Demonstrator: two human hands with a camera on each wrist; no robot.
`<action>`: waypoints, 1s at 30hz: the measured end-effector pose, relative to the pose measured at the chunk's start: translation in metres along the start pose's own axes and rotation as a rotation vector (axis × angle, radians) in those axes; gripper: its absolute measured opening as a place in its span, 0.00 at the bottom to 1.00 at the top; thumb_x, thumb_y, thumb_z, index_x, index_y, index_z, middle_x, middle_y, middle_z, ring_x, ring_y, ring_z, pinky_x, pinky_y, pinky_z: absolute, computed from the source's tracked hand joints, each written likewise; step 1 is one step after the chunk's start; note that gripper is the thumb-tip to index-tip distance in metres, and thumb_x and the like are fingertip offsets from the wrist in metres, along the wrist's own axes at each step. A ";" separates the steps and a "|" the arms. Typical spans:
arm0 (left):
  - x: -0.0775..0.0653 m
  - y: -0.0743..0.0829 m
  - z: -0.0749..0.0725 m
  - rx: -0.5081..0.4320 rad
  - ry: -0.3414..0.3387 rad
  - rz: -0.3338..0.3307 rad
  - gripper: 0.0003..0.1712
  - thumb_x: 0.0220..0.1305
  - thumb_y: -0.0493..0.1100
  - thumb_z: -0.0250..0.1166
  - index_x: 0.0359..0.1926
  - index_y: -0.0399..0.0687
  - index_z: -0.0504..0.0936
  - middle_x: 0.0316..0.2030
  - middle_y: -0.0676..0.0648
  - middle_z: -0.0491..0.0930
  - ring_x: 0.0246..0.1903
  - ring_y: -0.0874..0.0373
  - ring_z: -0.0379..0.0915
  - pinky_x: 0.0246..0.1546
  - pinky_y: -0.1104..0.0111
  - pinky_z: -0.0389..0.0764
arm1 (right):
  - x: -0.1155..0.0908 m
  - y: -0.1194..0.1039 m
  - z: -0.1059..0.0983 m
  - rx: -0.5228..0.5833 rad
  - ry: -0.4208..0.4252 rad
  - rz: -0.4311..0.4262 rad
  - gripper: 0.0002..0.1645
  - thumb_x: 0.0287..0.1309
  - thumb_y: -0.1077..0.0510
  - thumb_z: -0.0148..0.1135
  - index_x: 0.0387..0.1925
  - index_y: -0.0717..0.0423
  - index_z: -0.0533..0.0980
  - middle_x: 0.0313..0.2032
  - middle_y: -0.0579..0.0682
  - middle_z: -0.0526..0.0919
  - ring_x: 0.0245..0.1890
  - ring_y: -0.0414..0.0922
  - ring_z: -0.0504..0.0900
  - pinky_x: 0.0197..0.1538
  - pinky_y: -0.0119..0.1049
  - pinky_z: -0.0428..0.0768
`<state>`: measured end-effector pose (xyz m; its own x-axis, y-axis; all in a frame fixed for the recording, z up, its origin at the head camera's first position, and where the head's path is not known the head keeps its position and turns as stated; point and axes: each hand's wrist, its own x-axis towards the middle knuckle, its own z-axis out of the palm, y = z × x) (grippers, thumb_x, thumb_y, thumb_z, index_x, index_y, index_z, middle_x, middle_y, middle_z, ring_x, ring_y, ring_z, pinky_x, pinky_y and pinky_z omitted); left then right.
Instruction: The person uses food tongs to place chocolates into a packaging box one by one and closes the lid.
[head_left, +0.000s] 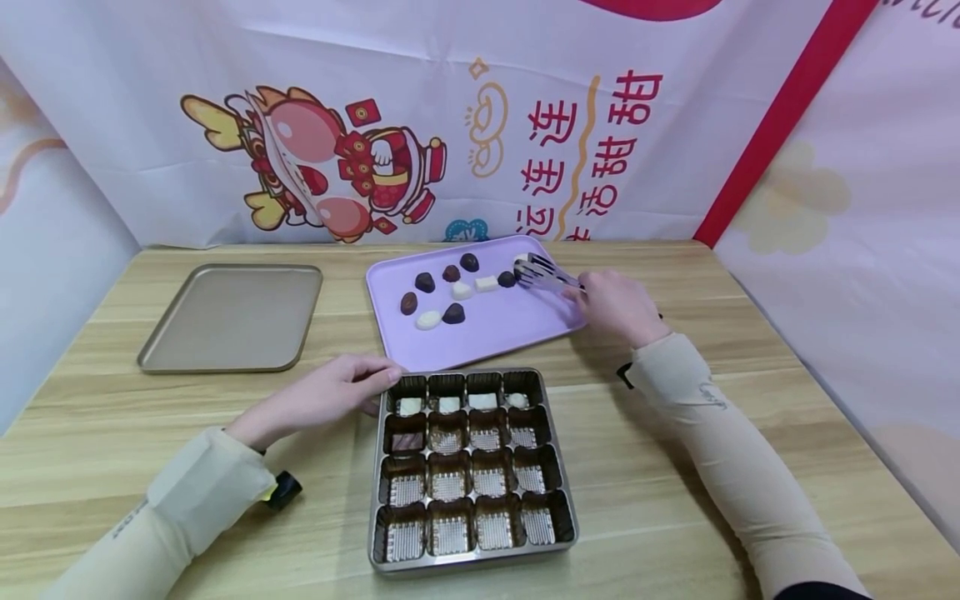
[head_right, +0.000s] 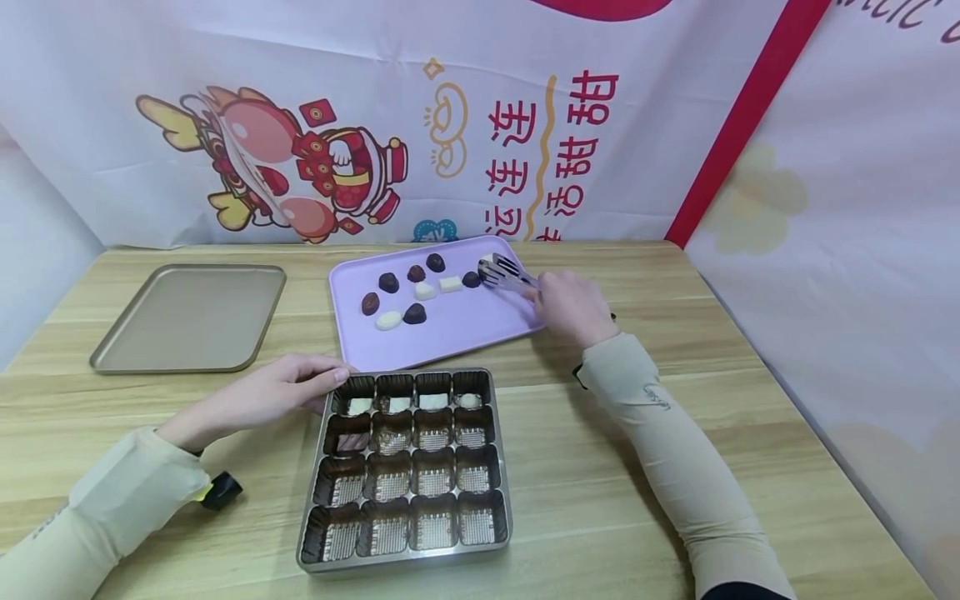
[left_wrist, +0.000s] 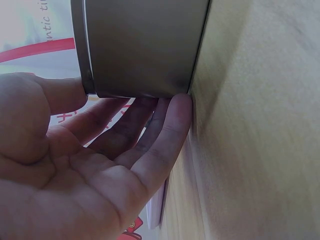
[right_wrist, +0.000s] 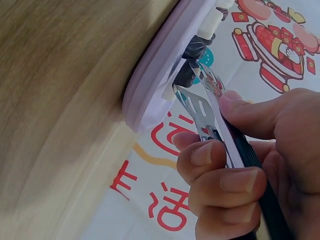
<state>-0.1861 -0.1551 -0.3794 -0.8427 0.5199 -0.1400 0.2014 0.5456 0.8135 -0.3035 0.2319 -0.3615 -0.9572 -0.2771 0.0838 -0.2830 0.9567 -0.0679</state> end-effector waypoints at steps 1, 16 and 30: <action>0.000 0.000 0.000 -0.003 0.001 -0.001 0.21 0.73 0.55 0.49 0.54 0.49 0.78 0.46 0.50 0.77 0.46 0.57 0.74 0.49 0.63 0.72 | 0.000 0.000 -0.001 0.001 0.002 -0.001 0.21 0.66 0.40 0.54 0.34 0.55 0.76 0.27 0.51 0.75 0.26 0.49 0.73 0.28 0.45 0.73; -0.003 0.001 0.002 -0.034 -0.007 0.000 0.22 0.74 0.55 0.49 0.55 0.48 0.77 0.52 0.47 0.76 0.43 0.58 0.77 0.50 0.61 0.72 | -0.004 -0.003 -0.006 -0.007 0.009 -0.031 0.20 0.66 0.41 0.53 0.32 0.54 0.74 0.22 0.49 0.73 0.23 0.47 0.72 0.23 0.40 0.71; -0.002 0.000 0.002 -0.027 -0.005 0.000 0.22 0.73 0.56 0.49 0.55 0.49 0.77 0.52 0.48 0.76 0.45 0.57 0.76 0.51 0.60 0.72 | -0.006 -0.005 -0.012 -0.038 0.071 -0.050 0.21 0.65 0.41 0.54 0.26 0.52 0.72 0.19 0.49 0.70 0.21 0.48 0.71 0.22 0.43 0.69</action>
<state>-0.1829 -0.1548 -0.3801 -0.8401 0.5232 -0.1433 0.1877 0.5282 0.8281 -0.2955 0.2301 -0.3501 -0.9348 -0.3191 0.1561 -0.3266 0.9449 -0.0240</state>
